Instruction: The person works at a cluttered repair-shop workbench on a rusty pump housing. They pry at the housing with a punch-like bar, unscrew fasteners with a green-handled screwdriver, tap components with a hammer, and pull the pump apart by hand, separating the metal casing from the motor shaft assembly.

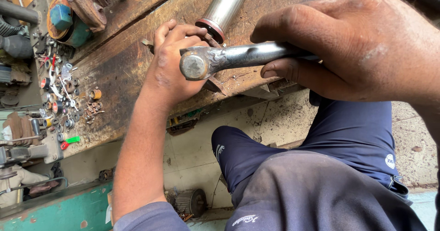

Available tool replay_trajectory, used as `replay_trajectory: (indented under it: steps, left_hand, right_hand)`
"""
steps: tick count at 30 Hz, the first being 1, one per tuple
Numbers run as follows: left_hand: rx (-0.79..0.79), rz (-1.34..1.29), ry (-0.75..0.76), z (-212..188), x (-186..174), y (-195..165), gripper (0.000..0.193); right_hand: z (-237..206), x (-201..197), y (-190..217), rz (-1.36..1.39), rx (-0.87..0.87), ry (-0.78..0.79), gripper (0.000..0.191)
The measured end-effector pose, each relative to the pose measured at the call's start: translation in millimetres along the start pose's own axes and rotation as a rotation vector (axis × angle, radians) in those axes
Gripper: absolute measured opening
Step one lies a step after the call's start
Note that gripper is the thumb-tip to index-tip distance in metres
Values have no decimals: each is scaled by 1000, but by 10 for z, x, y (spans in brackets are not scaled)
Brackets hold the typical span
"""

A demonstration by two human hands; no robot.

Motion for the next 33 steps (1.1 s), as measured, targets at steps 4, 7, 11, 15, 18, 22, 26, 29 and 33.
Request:
replay_trajectory:
  steps: [4, 7, 11, 15, 18, 22, 26, 29, 33]
  left_hand:
    - [-78, -30, -50, -2, -10, -31, 37]
    - [-232, -160, -100, -11, 8, 26, 50]
    - [-108, 106, 22, 11, 77, 7, 35]
    - [-17, 170, 70, 9, 109, -8, 29]
    - [-42, 125, 6, -3, 91, -18, 30]
    - [-80, 176, 23, -6, 119, -18, 32]
    - [-245, 50, 66, -9, 160, 80, 47]
    - [-139, 170, 65, 15, 178, 43, 34]
    - [-122, 146, 11, 28, 124, 26, 32]
  right_hand:
    - [8, -28, 29, 1, -7, -4, 48]
    - [23, -81, 34, -3, -4, -12, 46]
    - [55, -34, 36, -137, -13, 0, 42]
    - [0, 44, 12, -139, 9, 40, 40]
    - [-73, 77, 46, -113, -11, -26, 40]
    - [-124, 174, 45, -104, -26, 6, 39]
    - [-158, 308, -23, 34, 105, -14, 39]
    - [-206, 359, -33, -74, 36, -10, 40]
    - [-256, 361, -44, 139, -30, -203, 38]
Point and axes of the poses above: each hand's wrist, its own z-axis towards the middle knuckle, its own x-axis out of the palm, y = z × x, the point moved 5 cm from there along z, towards the middle knuckle, and after that the axes turned 1 degree about -x, right-handed, at the moved point
